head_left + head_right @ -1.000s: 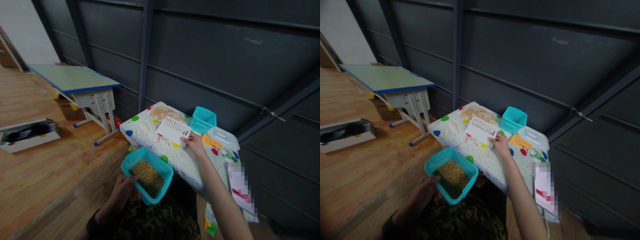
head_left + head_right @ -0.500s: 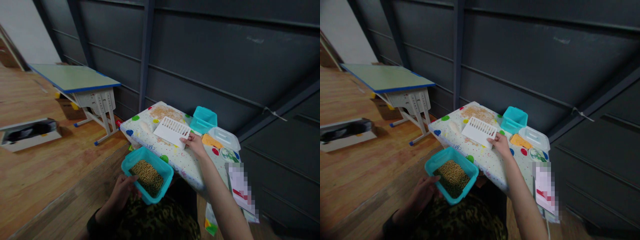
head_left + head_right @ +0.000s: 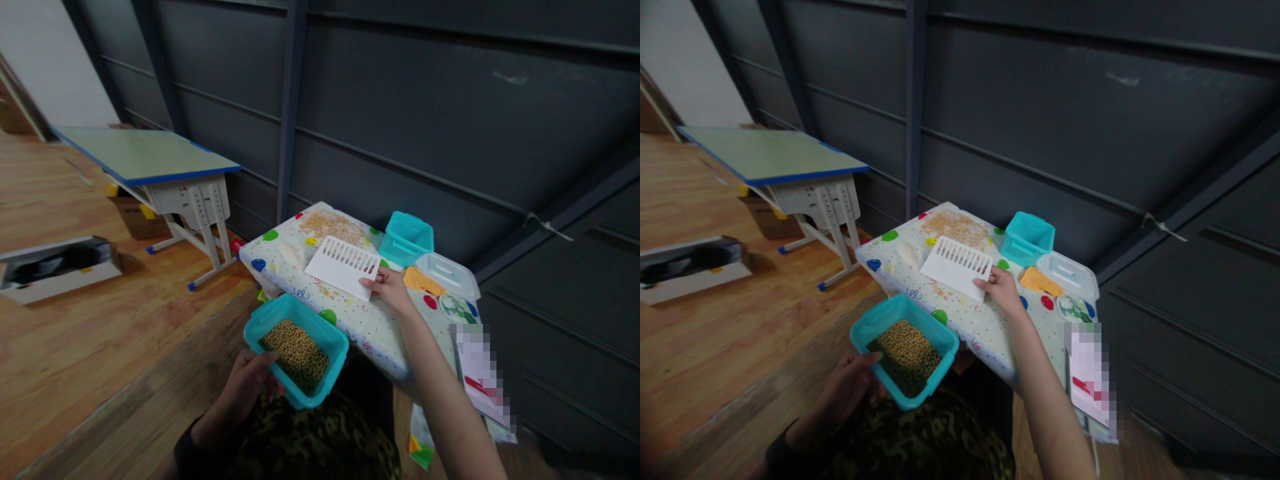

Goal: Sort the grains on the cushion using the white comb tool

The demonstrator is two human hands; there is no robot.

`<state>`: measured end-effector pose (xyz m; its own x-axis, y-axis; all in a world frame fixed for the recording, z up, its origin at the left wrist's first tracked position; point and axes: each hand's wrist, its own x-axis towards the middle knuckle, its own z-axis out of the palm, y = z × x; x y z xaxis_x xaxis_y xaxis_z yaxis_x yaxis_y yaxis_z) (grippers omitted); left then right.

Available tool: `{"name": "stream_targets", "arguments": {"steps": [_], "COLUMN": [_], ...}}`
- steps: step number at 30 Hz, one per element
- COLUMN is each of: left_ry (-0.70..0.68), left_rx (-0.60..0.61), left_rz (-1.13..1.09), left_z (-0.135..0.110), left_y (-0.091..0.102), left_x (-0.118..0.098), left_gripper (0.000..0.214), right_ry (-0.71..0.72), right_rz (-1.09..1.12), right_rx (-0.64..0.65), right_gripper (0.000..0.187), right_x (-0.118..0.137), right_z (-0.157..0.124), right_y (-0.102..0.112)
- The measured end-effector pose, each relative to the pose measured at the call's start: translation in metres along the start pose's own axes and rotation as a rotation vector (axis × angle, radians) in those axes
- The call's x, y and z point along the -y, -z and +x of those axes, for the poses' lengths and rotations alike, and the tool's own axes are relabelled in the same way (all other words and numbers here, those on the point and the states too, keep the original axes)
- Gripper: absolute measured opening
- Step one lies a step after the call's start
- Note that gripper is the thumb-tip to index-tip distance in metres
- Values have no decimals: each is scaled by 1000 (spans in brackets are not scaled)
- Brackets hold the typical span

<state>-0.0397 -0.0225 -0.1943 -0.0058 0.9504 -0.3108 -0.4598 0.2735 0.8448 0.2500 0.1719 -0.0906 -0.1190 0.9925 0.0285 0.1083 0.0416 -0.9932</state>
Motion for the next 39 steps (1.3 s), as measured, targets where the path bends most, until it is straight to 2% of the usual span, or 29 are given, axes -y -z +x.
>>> {"name": "stream_targets", "arguments": {"steps": [14,23,31,35,39], "left_ry": [18,37,19,16,13], "left_rx": [73,66,80,118,110], "left_rz": [-10,-30,-12,-18,-20], "left_z": [-3,-5,-4,-3,-3], "left_y": [-6,-8,-10,-7,-6], "left_x": [3,3,3,4,7], "left_gripper": [55,59,58,58,55], "right_ry": [91,42,24,28,-4], "right_rz": [-2,14,-54,-19,-40], "right_rx": [-7,7,58,12,41], "right_gripper": [39,41,32,33,37], "right_x": [3,0,5,6,4], "right_z": [-5,-7,-10,-11,-11], "right_y": [1,2,3,3,6]}}
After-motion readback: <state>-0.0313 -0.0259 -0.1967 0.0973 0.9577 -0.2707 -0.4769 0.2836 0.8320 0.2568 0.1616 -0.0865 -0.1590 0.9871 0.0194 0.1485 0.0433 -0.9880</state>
